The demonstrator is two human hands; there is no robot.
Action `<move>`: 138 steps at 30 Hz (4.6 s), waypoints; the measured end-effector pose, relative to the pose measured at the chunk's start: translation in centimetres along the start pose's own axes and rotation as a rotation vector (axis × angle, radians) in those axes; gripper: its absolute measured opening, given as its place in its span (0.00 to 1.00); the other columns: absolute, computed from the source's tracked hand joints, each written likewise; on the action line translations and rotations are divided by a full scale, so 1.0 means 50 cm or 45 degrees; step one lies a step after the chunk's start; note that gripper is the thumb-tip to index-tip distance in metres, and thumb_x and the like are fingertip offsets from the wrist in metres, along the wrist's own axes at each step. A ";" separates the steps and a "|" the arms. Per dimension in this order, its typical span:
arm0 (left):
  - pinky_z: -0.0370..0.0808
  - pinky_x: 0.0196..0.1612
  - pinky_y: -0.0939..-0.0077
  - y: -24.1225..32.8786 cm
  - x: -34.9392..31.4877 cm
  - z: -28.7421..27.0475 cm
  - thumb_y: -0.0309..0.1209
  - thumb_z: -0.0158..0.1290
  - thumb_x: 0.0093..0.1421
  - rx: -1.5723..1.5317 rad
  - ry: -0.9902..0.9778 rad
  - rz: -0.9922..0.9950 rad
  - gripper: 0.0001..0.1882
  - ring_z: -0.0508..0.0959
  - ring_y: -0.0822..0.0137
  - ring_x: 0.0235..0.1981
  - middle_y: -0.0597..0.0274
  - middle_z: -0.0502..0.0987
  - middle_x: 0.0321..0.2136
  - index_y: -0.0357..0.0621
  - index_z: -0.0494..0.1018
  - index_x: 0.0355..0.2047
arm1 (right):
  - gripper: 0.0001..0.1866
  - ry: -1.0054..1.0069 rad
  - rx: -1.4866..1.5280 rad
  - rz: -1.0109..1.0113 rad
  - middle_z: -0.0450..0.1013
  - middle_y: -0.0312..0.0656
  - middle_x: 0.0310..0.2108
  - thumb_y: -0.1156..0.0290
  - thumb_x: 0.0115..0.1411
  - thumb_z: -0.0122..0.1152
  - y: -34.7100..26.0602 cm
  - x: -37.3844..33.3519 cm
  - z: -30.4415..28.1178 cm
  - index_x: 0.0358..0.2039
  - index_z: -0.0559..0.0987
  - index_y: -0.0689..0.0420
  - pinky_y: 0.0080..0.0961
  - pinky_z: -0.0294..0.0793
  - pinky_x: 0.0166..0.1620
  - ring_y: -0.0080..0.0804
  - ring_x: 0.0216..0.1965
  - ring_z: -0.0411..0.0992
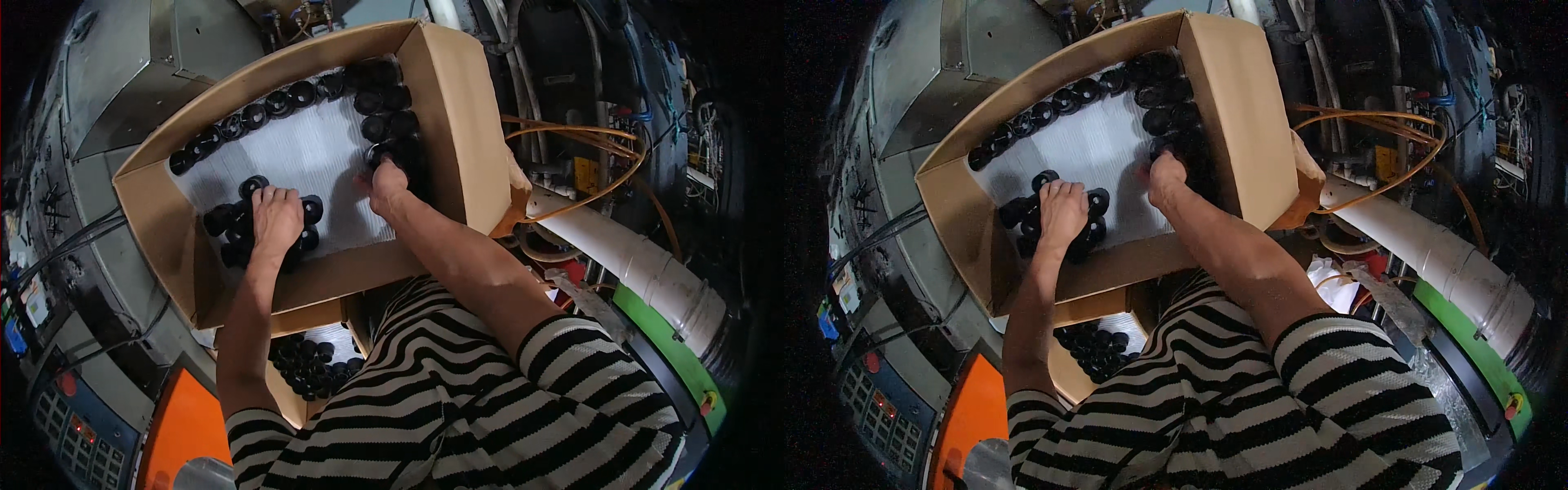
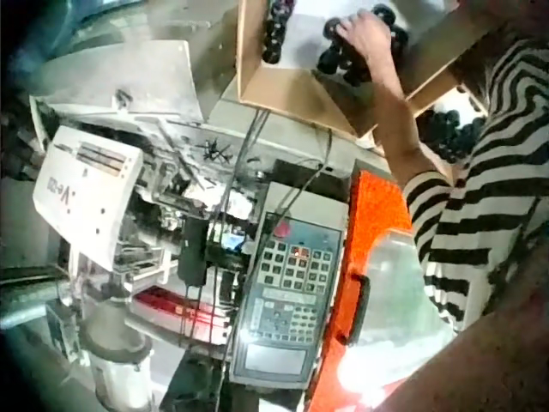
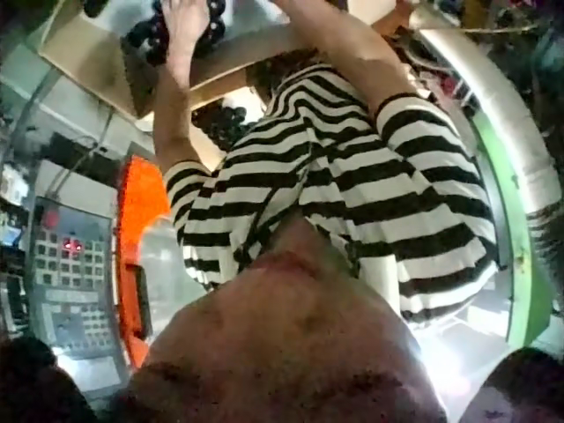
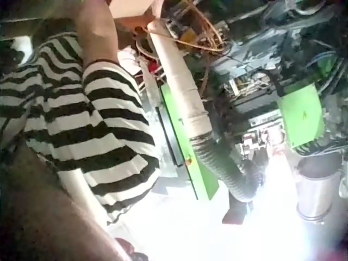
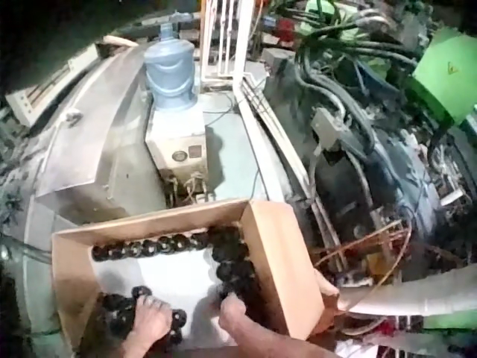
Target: The person trims plastic parts using pliers, arranges them inside cardboard boxes by hand, and opens an injection molding machine to extract and trim newly molded parts.
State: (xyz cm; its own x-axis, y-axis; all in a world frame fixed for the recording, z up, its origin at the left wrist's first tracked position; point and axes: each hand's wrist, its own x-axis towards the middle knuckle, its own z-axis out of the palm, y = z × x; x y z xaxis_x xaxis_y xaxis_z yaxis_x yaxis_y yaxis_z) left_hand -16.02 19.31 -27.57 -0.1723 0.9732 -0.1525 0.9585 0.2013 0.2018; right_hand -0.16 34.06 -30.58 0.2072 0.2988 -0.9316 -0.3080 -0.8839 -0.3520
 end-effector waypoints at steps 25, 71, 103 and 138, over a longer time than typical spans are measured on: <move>0.74 0.33 0.59 0.184 0.084 0.094 0.37 0.59 0.55 -0.995 -0.108 -0.537 0.13 0.79 0.48 0.29 0.47 0.78 0.25 0.37 0.74 0.29 | 0.14 -0.277 -1.025 0.193 0.72 0.45 0.36 0.78 0.54 0.53 -0.031 -0.194 -0.148 0.43 0.74 0.63 0.35 0.76 0.31 0.39 0.32 0.74; 0.67 0.46 0.58 0.005 -0.017 -0.032 0.30 0.51 0.54 0.459 -0.430 0.182 0.09 0.72 0.55 0.41 0.55 0.75 0.33 0.44 0.81 0.24 | 0.21 -1.333 -2.011 -0.930 0.75 0.54 0.47 0.68 0.60 0.56 -0.108 -0.256 -0.276 0.53 0.73 0.64 0.36 0.72 0.53 0.48 0.49 0.74; 0.73 0.45 0.62 0.242 0.040 0.078 0.30 0.48 0.54 -0.349 -0.317 0.743 0.18 0.77 0.54 0.39 0.54 0.75 0.33 0.40 0.72 0.46 | 0.19 -1.431 -2.180 -1.359 0.74 0.52 0.46 0.68 0.59 0.56 -0.096 -0.263 -0.294 0.49 0.75 0.63 0.40 0.68 0.57 0.49 0.51 0.71; 0.72 0.48 0.71 0.052 0.196 0.049 0.30 0.66 0.47 -1.287 0.385 -0.771 0.32 0.75 0.64 0.43 0.56 0.76 0.41 0.40 0.67 0.52 | 0.19 -1.149 -1.864 -1.193 0.77 0.55 0.42 0.69 0.55 0.59 -0.137 -0.145 -0.049 0.46 0.77 0.65 0.36 0.76 0.48 0.50 0.43 0.76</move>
State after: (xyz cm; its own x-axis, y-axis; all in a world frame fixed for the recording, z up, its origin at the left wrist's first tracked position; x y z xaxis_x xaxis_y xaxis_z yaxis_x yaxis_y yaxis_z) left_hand -14.66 29.11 -30.92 -0.7057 0.6514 -0.2787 0.1187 0.4966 0.8598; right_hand 2.72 37.10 -21.20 -0.7823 0.4197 -0.4603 0.5770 0.2098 -0.7893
